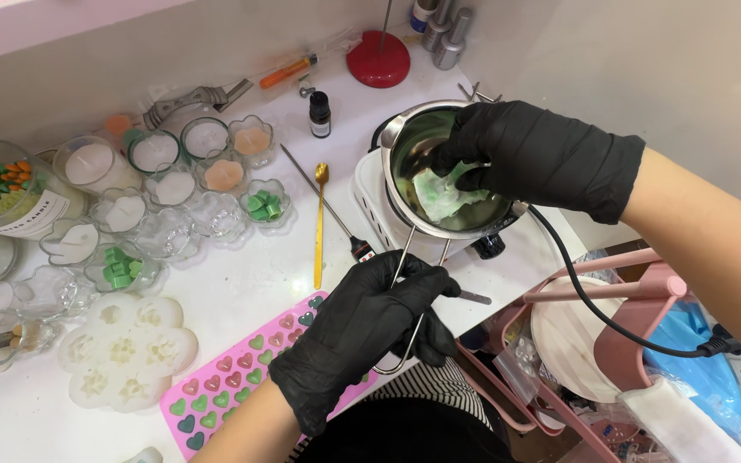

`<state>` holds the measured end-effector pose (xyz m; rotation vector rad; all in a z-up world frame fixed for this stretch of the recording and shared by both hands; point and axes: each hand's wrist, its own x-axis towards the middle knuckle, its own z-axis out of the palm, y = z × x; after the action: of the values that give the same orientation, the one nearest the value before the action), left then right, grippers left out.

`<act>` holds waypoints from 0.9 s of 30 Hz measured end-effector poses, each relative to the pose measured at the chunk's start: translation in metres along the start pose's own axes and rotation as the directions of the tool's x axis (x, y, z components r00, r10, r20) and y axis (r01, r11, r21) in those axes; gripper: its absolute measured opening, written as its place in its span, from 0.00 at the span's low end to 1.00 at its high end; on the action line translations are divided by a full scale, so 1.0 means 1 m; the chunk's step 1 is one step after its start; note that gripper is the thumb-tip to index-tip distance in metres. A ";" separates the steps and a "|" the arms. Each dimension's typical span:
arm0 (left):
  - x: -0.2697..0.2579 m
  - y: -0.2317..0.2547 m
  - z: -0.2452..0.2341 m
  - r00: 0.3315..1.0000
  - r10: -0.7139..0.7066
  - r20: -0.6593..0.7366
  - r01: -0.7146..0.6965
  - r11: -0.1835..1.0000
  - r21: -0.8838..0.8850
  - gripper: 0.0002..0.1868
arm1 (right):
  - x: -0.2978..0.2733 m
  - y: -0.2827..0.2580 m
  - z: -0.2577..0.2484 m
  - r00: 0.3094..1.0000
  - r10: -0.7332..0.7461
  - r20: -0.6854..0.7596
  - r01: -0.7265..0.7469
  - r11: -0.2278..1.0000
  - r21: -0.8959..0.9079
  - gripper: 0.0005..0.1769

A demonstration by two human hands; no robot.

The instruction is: Making small heart-shaped wax melts and cleaning the melting pot.

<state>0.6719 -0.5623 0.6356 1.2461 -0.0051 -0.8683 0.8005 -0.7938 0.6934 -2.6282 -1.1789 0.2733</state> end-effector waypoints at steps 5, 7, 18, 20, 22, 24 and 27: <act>0.006 0.007 0.005 1.000 -0.028 -0.002 0.028 0.990 -0.141 0.15 | -0.004 0.007 0.011 0.986 0.157 0.054 -0.156 0.987 -0.029 0.28; 0.005 0.007 0.006 0.999 -0.034 -0.002 0.033 0.985 -0.170 0.16 | 0.005 -0.020 0.002 0.944 0.296 0.143 -0.297 0.955 -0.016 0.26; 0.003 0.006 0.014 0.997 -0.058 -0.060 0.050 0.992 -0.119 0.15 | 0.022 -0.011 0.033 0.931 0.364 -0.036 -0.359 0.927 0.113 0.15; 0.001 0.012 0.013 0.992 -0.116 -0.048 0.111 0.989 -0.101 0.15 | 0.028 0.013 0.048 0.987 -0.075 -0.141 0.069 0.996 -0.053 0.16; 0.003 0.010 0.014 0.991 -0.115 -0.066 0.108 0.990 -0.095 0.15 | 0.026 0.019 0.051 1.000 -0.025 0.012 0.026 0.999 -0.042 0.15; 0.005 0.005 0.015 0.989 -0.114 -0.088 0.107 0.990 -0.088 0.15 | 0.023 0.016 0.047 0.986 0.021 0.165 -0.016 0.999 -0.035 0.15; 0.007 -0.004 0.017 0.995 -0.040 -0.087 0.035 0.998 -0.059 0.14 | 0.018 0.002 0.033 0.881 0.399 0.254 -0.352 0.912 -0.211 0.18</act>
<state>0.6668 -0.5808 0.6351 1.2327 0.1130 -0.8397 0.8050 -0.7764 0.6600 -3.0293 -0.7734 0.6900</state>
